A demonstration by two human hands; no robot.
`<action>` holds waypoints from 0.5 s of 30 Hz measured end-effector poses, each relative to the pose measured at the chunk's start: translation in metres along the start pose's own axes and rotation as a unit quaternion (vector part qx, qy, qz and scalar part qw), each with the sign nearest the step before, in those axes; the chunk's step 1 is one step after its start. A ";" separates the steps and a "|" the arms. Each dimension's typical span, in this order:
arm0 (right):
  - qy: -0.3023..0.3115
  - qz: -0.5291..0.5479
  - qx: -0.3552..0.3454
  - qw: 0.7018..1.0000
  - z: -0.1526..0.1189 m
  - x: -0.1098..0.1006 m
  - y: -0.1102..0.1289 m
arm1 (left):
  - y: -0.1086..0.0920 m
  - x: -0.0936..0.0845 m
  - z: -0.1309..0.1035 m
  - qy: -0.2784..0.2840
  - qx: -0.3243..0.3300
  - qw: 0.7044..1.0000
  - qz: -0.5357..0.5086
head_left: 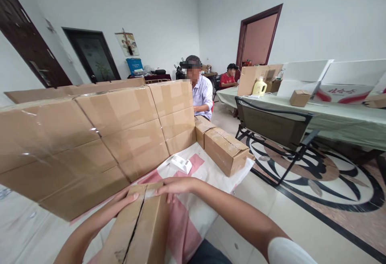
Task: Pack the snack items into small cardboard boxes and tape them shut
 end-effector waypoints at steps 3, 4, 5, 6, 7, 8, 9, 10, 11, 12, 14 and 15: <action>0.001 -0.001 -0.003 1.000 0.001 0.001 0.000 | 0.000 0.000 -0.001 -0.006 -0.003 1.000 -0.006; -0.004 0.001 0.000 1.000 0.000 0.001 -0.001 | 0.001 0.000 -0.002 -0.006 -0.003 1.000 -0.006; -0.009 0.005 0.003 1.000 0.000 0.002 -0.001 | 0.001 -0.001 -0.002 -0.007 -0.002 1.000 -0.005; -0.012 0.010 0.007 1.000 0.000 0.002 -0.001 | 0.002 -0.001 -0.002 -0.007 0.000 1.000 -0.004; -0.015 0.014 0.008 1.000 0.000 0.002 -0.001 | 0.003 -0.001 -0.001 -0.007 0.003 1.000 -0.003; -0.018 0.017 0.009 1.000 0.000 0.001 -0.001 | 0.003 -0.001 -0.001 -0.008 0.005 1.000 -0.003; -0.022 0.019 0.008 1.000 -0.001 0.001 -0.001 | 0.003 -0.001 -0.001 -0.009 0.007 1.000 -0.003; -0.024 0.020 0.003 1.000 -0.001 0.000 0.000 | 0.003 -0.001 0.000 -0.010 0.006 1.000 -0.003; -0.026 0.019 -0.006 0.999 -0.002 0.000 0.000 | 0.003 -0.001 0.000 -0.010 0.005 1.000 -0.003; -0.031 0.019 -0.016 0.999 -0.003 0.001 0.000 | 0.003 -0.001 0.000 -0.009 0.006 1.000 -0.004; -0.073 0.025 -0.023 0.997 -0.007 0.006 -0.003 | 0.003 0.000 -0.001 -0.003 0.016 1.000 -0.007; -0.127 0.028 -0.014 0.991 -0.010 0.011 -0.007 | 0.004 0.001 -0.001 -0.001 0.024 1.000 -0.011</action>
Point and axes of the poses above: each hand's wrist, its own z-axis towards the middle knuckle, its own x-axis out of the palm, y = z × x, the point moved 3 cm from there along z, towards the middle knuckle, and after that the axes turned 5 degrees about -z, right-handed, at the moved point
